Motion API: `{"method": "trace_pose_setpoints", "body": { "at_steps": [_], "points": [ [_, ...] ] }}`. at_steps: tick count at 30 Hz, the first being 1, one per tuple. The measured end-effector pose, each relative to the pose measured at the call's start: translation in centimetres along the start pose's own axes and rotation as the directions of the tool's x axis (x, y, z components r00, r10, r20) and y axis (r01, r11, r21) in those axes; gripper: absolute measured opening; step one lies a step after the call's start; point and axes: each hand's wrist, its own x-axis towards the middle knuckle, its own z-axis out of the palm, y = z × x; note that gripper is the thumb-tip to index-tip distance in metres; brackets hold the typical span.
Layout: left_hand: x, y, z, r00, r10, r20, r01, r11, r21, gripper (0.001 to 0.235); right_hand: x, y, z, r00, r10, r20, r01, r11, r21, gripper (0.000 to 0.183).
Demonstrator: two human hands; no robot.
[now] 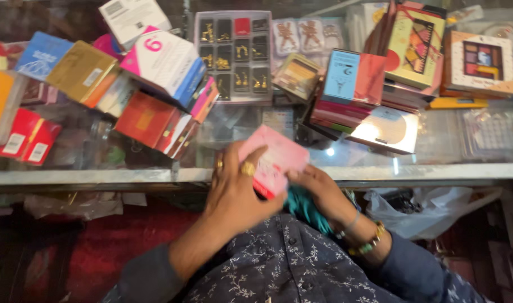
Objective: The person wipes various cosmetic boxes and small packages with a cloth by hand and organizes them on a glass surface.
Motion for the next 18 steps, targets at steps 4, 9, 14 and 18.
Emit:
{"method": "trace_pose_setpoints", "body": {
  "at_steps": [4,9,14,18],
  "points": [
    [2.8,-3.5,1.3,0.975,0.026,-0.221,0.004,0.991,0.136,0.083,2.7,-0.3,1.1,0.999,0.028,-0.034,-0.026,0.999,0.042,0.036],
    [4.8,-4.4,1.1,0.981,-0.051,-0.188,0.078,0.987,0.140,0.079,2.5,-0.4,1.4,0.996,0.083,-0.020,-0.082,0.996,0.041,0.033],
    [3.6,-1.4,-4.2,0.974,0.061,-0.216,-0.031,0.990,0.139,0.080,0.4,-2.1,3.0,0.997,-0.075,-0.019,0.069,0.973,-0.220,0.036],
    [3.3,-0.5,-6.8,0.934,0.273,-0.230,-0.277,0.961,0.014,0.083,-3.4,-3.3,2.3,0.877,-0.465,-0.121,0.389,0.835,-0.390,0.042]
  ]
}}
